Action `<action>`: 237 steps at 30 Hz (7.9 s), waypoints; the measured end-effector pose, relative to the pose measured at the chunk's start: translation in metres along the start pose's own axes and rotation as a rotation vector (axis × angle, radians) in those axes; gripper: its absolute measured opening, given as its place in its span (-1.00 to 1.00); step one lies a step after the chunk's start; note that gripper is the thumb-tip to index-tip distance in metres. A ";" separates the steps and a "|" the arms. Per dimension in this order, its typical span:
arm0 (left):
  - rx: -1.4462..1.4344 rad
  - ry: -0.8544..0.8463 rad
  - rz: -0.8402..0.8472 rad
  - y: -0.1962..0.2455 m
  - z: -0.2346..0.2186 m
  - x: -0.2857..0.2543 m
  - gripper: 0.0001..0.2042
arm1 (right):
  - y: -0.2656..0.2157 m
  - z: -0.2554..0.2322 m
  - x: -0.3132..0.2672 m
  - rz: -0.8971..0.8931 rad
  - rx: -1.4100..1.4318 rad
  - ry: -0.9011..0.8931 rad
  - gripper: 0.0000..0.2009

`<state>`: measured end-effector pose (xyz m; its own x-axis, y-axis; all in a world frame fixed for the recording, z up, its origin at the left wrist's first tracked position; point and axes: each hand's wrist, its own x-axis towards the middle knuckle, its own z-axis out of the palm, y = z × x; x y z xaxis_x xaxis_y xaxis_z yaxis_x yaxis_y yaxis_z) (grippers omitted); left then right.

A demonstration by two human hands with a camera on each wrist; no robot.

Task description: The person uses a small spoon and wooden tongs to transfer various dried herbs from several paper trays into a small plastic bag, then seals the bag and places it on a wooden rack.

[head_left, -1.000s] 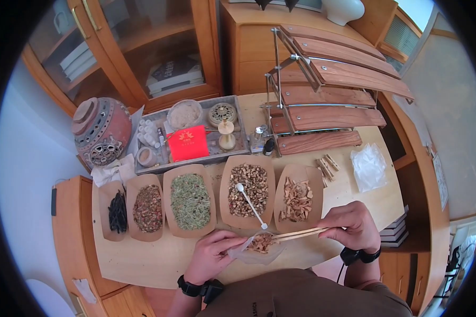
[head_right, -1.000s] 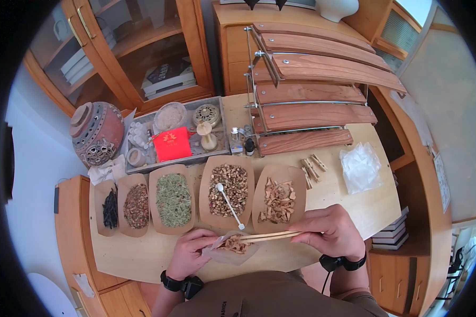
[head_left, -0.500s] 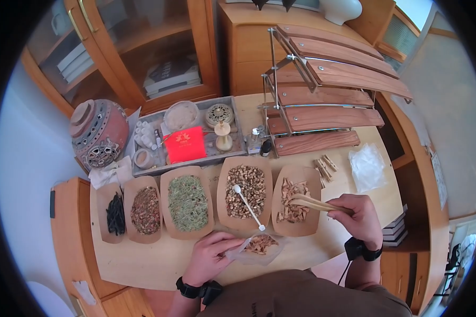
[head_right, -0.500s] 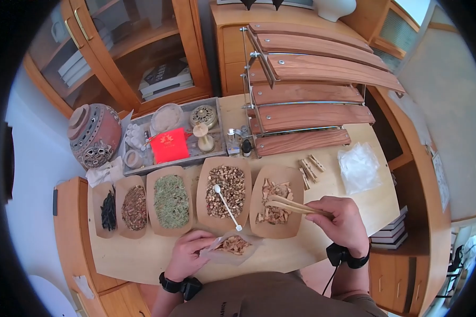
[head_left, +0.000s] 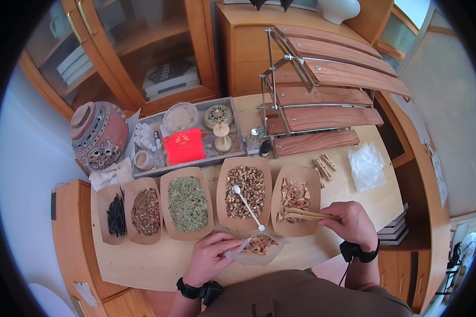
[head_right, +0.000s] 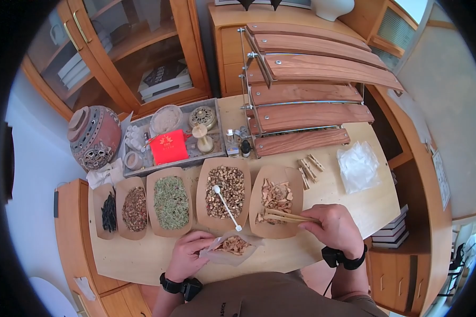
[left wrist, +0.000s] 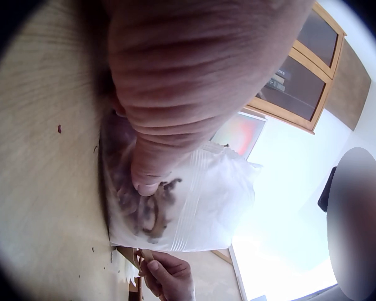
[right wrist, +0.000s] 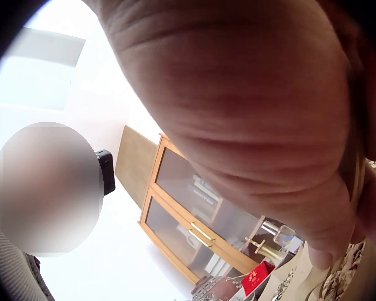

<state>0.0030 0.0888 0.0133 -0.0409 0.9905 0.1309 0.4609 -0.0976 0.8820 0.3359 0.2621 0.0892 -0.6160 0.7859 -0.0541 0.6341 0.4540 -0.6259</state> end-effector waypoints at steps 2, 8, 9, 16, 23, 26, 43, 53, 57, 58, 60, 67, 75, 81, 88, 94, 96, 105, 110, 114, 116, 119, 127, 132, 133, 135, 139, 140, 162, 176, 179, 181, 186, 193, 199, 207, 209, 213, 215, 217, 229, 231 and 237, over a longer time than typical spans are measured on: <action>-0.005 -0.002 -0.003 0.000 0.000 0.000 -0.68 | -0.001 0.000 0.000 0.016 -0.028 0.004 -0.78; 0.018 -0.006 0.010 0.000 0.000 0.001 -0.68 | 0.000 0.001 0.000 0.024 -0.023 0.002 -0.80; 0.009 -0.004 -0.001 0.000 0.000 0.000 -0.68 | -0.001 0.001 0.001 0.024 -0.022 0.002 -0.80; 0.021 0.005 0.012 0.001 0.000 0.001 -0.69 | -0.005 0.003 0.003 0.028 -0.044 0.003 -0.80; 0.008 0.017 0.008 -0.003 0.002 0.000 -0.71 | -0.001 0.005 0.002 0.001 -0.039 0.003 -0.76; 0.039 0.004 0.023 0.003 0.000 0.003 -0.71 | -0.005 0.002 0.003 -0.006 -0.007 0.015 -0.73; 0.011 0.018 -0.026 0.004 0.000 0.002 -0.71 | -0.001 -0.004 -0.009 0.039 0.015 0.052 -0.68; 0.038 0.016 0.003 0.007 -0.002 0.004 -0.72 | -0.007 0.005 -0.005 -0.029 0.023 -0.043 -0.67; 0.032 0.017 0.005 0.007 -0.001 0.004 -0.72 | -0.005 0.008 -0.003 -0.045 0.001 -0.048 -0.67; 0.022 0.016 -0.013 0.008 -0.001 0.004 -0.72 | -0.004 0.010 -0.003 -0.050 -0.004 -0.042 -0.67; 0.026 0.020 -0.009 0.006 0.000 0.004 -0.72 | -0.003 0.009 -0.002 -0.056 -0.009 -0.038 -0.68; 0.034 0.027 0.009 0.004 0.000 0.004 -0.73 | -0.006 0.007 0.001 -0.002 0.028 -0.050 -0.68; 0.032 0.028 0.021 0.003 0.000 0.003 -0.73 | -0.004 0.010 0.003 0.018 0.091 -0.059 -0.67; 0.024 0.009 0.012 0.002 -0.001 0.002 -0.72 | -0.012 0.008 0.005 0.005 0.080 -0.060 -0.67; 0.015 0.016 0.019 0.001 0.001 0.001 -0.73 | -0.017 0.009 0.004 -0.028 -0.010 -0.031 -0.69; -0.002 0.005 0.005 0.002 0.000 0.001 -0.72 | -0.017 0.008 0.005 -0.046 -0.038 -0.037 -0.71; -0.006 -0.012 -0.013 0.003 -0.002 0.000 -0.65 | -0.017 0.007 0.006 -0.051 -0.044 -0.041 -0.71; -0.009 -0.034 -0.030 0.000 -0.002 -0.001 -0.58 | -0.014 0.004 0.006 -0.085 0.038 -0.002 -0.70; -0.012 -0.032 -0.032 0.000 -0.001 -0.002 -0.58 | -0.012 0.000 0.004 -0.047 0.057 -0.030 -0.70; 0.000 -0.023 -0.014 0.000 -0.001 -0.001 -0.57 | -0.010 -0.002 0.002 -0.057 0.070 -0.033 -0.68; 0.002 -0.023 -0.009 0.000 -0.001 -0.001 -0.57 | -0.004 -0.003 0.000 -0.097 0.040 -0.039 -0.65; -0.004 -0.020 -0.017 0.000 -0.001 -0.001 -0.56 | -0.007 -0.014 0.000 -0.095 -0.024 -0.121 -0.62; -0.002 -0.035 -0.013 0.001 -0.003 -0.001 -0.54 | -0.003 -0.006 0.003 -0.144 -0.009 -0.095 -0.62; -0.006 -0.005 0.007 0.000 -0.001 0.000 -0.66 | -0.002 -0.004 0.007 -0.144 0.008 -0.115 -0.62; 0.000 -0.007 0.011 0.000 -0.001 0.000 -0.66 | -0.002 -0.004 0.007 -0.140 0.008 -0.112 -0.63; 0.001 -0.007 0.010 0.001 -0.001 0.000 -0.66 | -0.002 -0.003 0.008 -0.135 0.008 -0.110 -0.64; 0.017 0.000 0.033 0.000 -0.001 0.001 -0.66 | 0.002 -0.001 0.009 -0.138 -0.005 -0.077 -0.68; 0.017 0.000 0.033 0.000 -0.002 0.001 -0.66 | 0.003 0.000 0.009 -0.137 -0.013 -0.072 -0.69; 0.003 -0.028 -0.024 0.001 -0.002 -0.001 -0.62 | 0.004 0.006 0.009 -0.070 0.054 -0.053 -0.66; 0.025 -0.004 0.007 0.000 -0.001 0.000 -0.66 | 0.001 0.004 0.008 -0.058 0.042 -0.089 -0.66; 0.022 -0.003 0.012 -0.002 0.000 0.000 -0.65 | 0.000 0.004 0.006 -0.057 0.060 -0.106 -0.66; 0.013 -0.009 0.003 0.000 -0.001 0.000 -0.63 | 0.001 0.005 0.006 -0.072 0.075 -0.107 -0.66; 0.016 0.000 0.023 0.001 -0.001 0.001 -0.64 | -0.002 0.004 0.005 -0.081 0.076 -0.114 -0.66; 0.011 -0.025 -0.031 0.003 -0.001 0.000 -0.59 | 0.000 0.005 0.004 -0.092 0.076 -0.105 -0.65; 0.024 0.014 -0.002 0.006 0.001 0.003 -0.73 | 0.003 0.005 0.002 -0.077 0.055 -0.126 -0.62; 0.063 0.019 0.021 0.002 0.001 0.000 -0.70 | 0.001 0.008 -0.003 -0.052 0.074 -0.111 -0.66; 0.066 0.015 0.024 0.001 0.004 0.003 -0.70 | 0.000 0.009 -0.004 -0.084 0.086 -0.087 -0.67; 0.032 0.016 -0.018 0.000 0.000 0.001 -0.69 | -0.001 0.010 -0.003 -0.074 0.099 -0.114 -0.68; 0.004 0.022 -0.027 0.004 -0.001 0.002 -0.69 | 0.005 0.014 -0.005 -0.024 0.116 -0.108 -0.69; 0.011 0.021 0.018 0.007 -0.001 0.005 -0.70 | 0.001 0.013 -0.004 -0.047 0.096 -0.110 -0.70; 0.004 0.019 -0.006 0.006 0.000 0.002 -0.70 | -0.002 0.015 0.000 0.057 0.163 -0.103 -0.74; 0.010 0.025 0.015 0.003 0.001 0.003 -0.70 | -0.002 0.014 0.000 0.009 0.119 -0.078 -0.72; 0.011 0.005 -0.004 0.005 -0.001 0.002 -0.65 | -0.002 0.013 0.001 0.017 0.184 -0.056 -0.67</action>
<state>0.0044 0.0899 0.0179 -0.0469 0.9905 0.1295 0.4708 -0.0925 0.8774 0.3275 0.2567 0.0802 -0.6339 0.7661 -0.1061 0.5522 0.3523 -0.7557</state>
